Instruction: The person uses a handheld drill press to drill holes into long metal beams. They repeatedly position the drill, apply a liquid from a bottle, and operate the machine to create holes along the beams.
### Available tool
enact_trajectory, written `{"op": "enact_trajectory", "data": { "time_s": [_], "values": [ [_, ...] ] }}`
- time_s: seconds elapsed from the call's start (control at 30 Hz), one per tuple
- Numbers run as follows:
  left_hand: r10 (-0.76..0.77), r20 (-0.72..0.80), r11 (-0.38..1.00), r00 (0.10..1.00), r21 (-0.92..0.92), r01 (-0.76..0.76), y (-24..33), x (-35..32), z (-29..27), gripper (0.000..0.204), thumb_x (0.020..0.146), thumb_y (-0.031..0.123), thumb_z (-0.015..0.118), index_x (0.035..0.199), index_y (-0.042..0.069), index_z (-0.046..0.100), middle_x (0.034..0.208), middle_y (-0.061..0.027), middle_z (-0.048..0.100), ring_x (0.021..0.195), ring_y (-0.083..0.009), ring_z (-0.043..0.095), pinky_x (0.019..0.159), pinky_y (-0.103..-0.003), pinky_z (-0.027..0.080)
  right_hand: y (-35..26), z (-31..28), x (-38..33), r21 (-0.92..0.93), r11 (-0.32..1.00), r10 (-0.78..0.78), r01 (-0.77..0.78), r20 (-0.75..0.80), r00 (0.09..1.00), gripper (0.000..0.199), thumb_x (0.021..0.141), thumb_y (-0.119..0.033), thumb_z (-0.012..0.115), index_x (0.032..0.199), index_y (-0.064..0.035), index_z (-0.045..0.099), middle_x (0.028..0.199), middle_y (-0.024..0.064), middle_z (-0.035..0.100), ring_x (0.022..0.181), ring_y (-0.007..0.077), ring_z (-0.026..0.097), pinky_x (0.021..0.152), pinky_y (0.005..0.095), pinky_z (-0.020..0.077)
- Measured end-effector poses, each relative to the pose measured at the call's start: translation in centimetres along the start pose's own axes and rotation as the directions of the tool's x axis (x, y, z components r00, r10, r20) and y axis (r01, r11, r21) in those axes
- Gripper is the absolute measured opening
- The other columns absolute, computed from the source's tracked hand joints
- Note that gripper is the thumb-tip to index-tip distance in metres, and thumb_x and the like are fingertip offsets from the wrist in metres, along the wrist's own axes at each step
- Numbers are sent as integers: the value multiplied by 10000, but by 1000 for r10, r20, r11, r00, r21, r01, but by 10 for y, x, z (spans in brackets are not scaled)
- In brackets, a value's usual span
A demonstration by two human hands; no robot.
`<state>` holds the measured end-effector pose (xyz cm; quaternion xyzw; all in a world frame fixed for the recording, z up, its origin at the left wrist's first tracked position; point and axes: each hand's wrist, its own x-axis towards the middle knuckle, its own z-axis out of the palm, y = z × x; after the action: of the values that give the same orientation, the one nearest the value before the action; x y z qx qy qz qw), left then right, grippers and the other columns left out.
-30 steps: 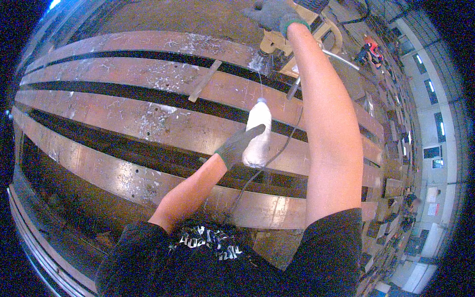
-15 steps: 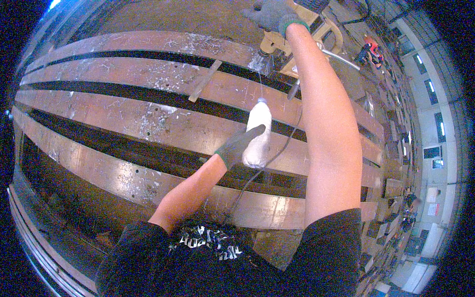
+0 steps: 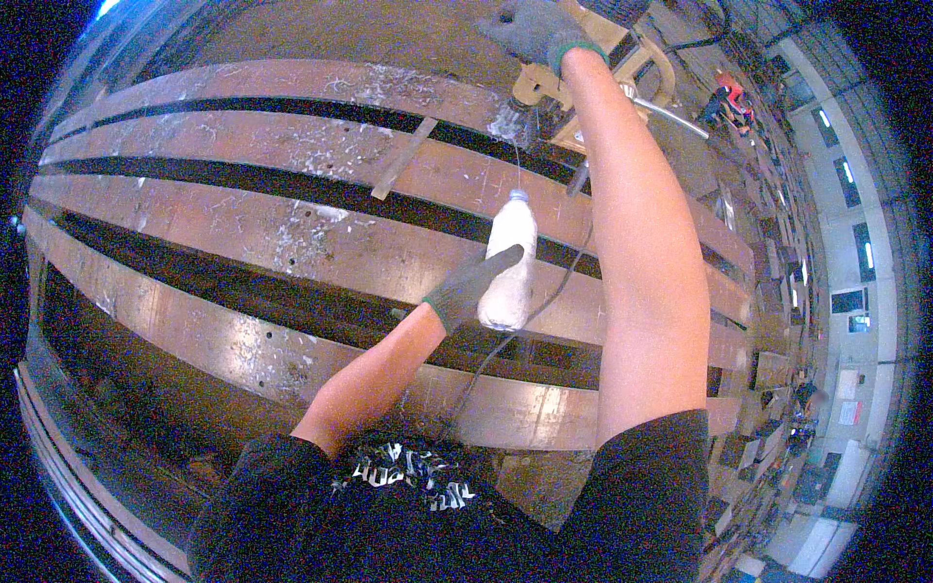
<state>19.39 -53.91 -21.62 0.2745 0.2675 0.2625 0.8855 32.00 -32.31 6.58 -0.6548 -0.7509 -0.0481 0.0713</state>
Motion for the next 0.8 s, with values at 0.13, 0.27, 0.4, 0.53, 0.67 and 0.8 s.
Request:
{"op": "enact_trajectory", "data": {
  "time_s": [0.13, 0.27, 0.4, 0.53, 0.67, 0.8],
  "values": [
    [2, -18, 998, 1000, 62, -1, 9, -9, 5, 630, 945, 430, 753, 1368, 1, 568, 1171, -102, 697, 981, -207, 696, 837, -349, 592, -2, -1, -1, 33, 999, 31, -31, 17, 999, 551, 940, -496, 612, 1121, 7, 746, 1111, 243, 743, 1069, 382, 707, 970, 446, 532],
    [-27, -54, 995, 998, 90, 32, 10, -9, 3, 659, 940, 437, 758, 1384, -9, 563, 1221, -102, 679, 1042, -198, 667, 885, -345, 568, -1, 2, -1, -10, 1000, 12, -12, -20, 1000, 545, 939, -493, 612, 1119, 2, 750, 1118, 237, 744, 1074, 386, 705, 981, 446, 529],
    [14, -43, 996, 999, 88, -10, 5, -6, 1, 665, 933, 437, 766, 1393, 3, 559, 1240, -104, 669, 1075, -195, 650, 907, -350, 556, -4, 1, -2, -17, 1000, 4, -4, -27, 1000, 539, 940, -490, 610, 1114, 0, 754, 1123, 235, 743, 1082, 389, 702, 983, 448, 527],
    [142, 0, 947, 990, 290, -136, 4, -7, -8, 904, 868, 489, 798, 1484, -59, 428, 1401, -209, 586, 1270, -307, 593, 1052, -425, 495, -3, 1, -2, -10, 1000, -3, 3, -32, 999, 536, 938, -487, 611, 1099, 3, 754, 1106, 235, 746, 1074, 388, 703, 977, 450, 528],
    [384, -97, 835, 918, 460, -301, 13, -19, -14, 938, 806, 428, 851, 1500, -26, 411, 1402, -208, 594, 1282, -311, 589, 1066, -422, 482, -3, 6, 0, 7, 1000, -18, 18, -50, 999, 523, 935, -481, 617, 1077, 2, 757, 1081, 231, 750, 1055, 388, 707, 964, 451, 531],
    [545, -71, 656, 835, 656, -373, 12, -19, -21, 979, 733, 375, 900, 1513, 37, 414, 1394, -194, 615, 1290, -325, 602, 1073, -436, 483, 3, 9, 2, -22, 998, -53, 52, -49, 997, 505, 933, -474, 621, 1056, -5, 763, 1063, 228, 753, 1036, 387, 712, 953, 452, 533]
  ]
}}
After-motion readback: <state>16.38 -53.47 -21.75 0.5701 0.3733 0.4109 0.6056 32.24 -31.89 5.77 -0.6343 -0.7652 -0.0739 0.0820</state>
